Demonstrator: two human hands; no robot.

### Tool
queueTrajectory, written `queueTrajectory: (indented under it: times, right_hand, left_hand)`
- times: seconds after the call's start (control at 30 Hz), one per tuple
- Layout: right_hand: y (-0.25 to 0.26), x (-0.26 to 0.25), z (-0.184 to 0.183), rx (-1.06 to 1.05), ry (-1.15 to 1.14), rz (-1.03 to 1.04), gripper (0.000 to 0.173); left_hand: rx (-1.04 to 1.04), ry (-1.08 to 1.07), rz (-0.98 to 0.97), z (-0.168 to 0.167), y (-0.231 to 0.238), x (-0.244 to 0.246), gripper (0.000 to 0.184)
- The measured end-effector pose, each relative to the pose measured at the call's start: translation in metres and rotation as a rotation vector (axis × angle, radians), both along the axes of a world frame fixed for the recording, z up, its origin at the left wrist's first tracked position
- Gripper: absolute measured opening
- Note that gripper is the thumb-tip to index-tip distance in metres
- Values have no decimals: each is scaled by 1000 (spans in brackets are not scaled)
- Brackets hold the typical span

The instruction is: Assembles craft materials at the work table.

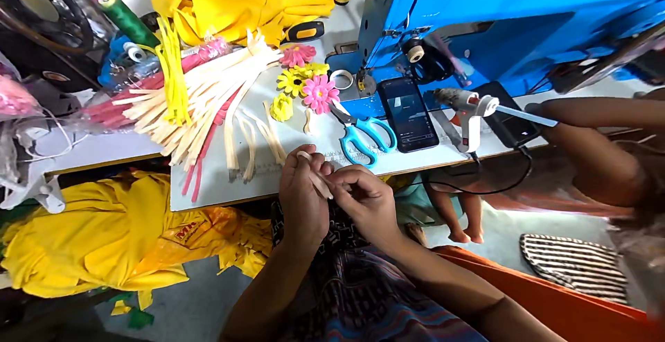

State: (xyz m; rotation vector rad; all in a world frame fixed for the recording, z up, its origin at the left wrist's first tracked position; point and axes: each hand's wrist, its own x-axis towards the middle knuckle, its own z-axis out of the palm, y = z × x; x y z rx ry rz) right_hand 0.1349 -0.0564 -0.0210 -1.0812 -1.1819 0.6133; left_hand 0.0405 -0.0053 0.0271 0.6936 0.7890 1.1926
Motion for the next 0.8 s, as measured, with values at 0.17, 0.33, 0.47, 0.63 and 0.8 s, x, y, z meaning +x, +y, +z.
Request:
queueTrajectory:
  times: [0.17, 0.33, 0.47, 0.63, 0.8]
  right_hand:
    - [-1, 0, 3, -15, 24, 23, 10]
    - [-1, 7, 7, -21, 39, 17, 9]
    - [-1, 5, 7, -32, 64, 44, 11]
    - [0, 9, 7, -83, 129, 79, 12]
    - [1, 12, 7, -120, 183, 90, 17]
  left_hand:
    - [33, 14, -16, -3, 1, -1, 31]
    - [32, 43, -49, -3, 4, -7, 35]
    - [34, -7, -43, -1, 3, -5, 34]
    - [-3, -93, -72, -3, 2, -7, 39]
    - [-23, -143, -107, -2, 3, -8, 47]
